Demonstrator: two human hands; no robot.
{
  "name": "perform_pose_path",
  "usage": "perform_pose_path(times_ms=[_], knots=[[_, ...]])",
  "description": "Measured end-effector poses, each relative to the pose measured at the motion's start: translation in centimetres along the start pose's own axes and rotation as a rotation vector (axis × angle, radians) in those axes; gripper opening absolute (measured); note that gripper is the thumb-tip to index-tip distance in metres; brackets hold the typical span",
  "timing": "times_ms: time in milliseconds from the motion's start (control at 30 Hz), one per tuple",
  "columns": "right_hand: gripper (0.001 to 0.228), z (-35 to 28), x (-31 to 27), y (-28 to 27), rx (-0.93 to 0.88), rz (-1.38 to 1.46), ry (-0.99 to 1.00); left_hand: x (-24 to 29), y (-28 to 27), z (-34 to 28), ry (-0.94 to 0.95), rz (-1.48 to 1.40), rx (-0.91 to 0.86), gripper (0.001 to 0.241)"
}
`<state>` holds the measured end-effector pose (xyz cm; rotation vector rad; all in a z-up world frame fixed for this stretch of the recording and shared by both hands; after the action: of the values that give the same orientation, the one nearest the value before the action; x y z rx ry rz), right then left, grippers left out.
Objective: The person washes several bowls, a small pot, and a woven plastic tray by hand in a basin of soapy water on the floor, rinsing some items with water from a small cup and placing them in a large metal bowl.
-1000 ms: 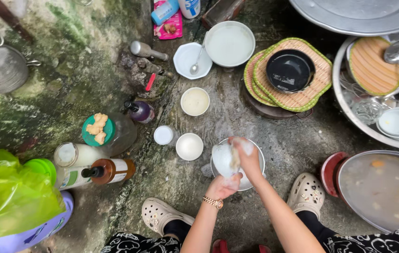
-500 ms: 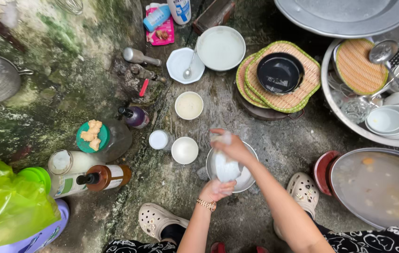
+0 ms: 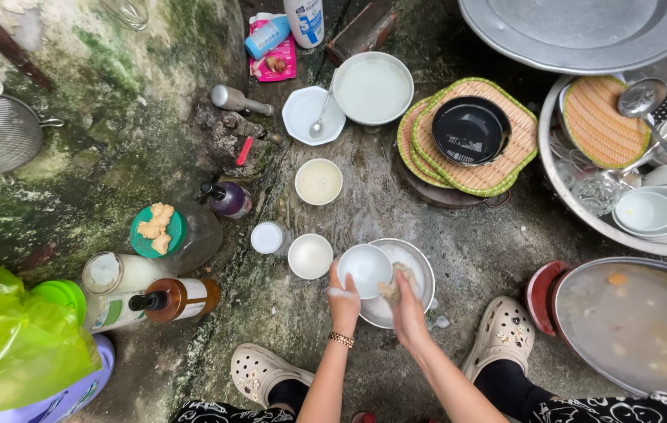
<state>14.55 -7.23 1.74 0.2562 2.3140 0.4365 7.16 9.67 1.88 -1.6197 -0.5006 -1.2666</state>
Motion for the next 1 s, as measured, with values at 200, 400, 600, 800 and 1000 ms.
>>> perform_pose_path(times_ms=[200,400,600,800,1000], knots=[[0.053,-0.8,-1.7,5.5,-0.545,-1.150,-0.864,2.3,-0.2,0.0,-0.091,-0.067,-0.161,0.049],[0.043,1.8,-3.4,5.4,-0.276,-1.250,-0.655,2.5,1.1,-2.1,-0.371,0.046,-0.324,0.067],[0.033,0.5,-3.4,6.2,-0.533,-1.466,-0.690,3.3,-0.4,0.2,0.036,0.116,-0.239,0.068],[0.032,1.4,-0.1,5.9,-0.562,-1.016,-0.332,1.8,0.1,-0.8,-0.175,0.081,-0.322,0.061],[0.032,3.4,-2.1,2.8,-0.620,-0.958,-0.248,-8.2,-3.4,4.6,-0.310,-0.097,-0.035,0.053]])
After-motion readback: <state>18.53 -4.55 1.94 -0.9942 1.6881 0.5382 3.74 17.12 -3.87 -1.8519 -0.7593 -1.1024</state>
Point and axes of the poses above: each hand's wrist, its own z-axis towards the middle knuckle, its own y-axis out of the palm, x = y × z, the point moved 10 cm from there along z, towards the middle knuckle, and after that the axes turned 8 degrees about x, right-handed, at the moved point
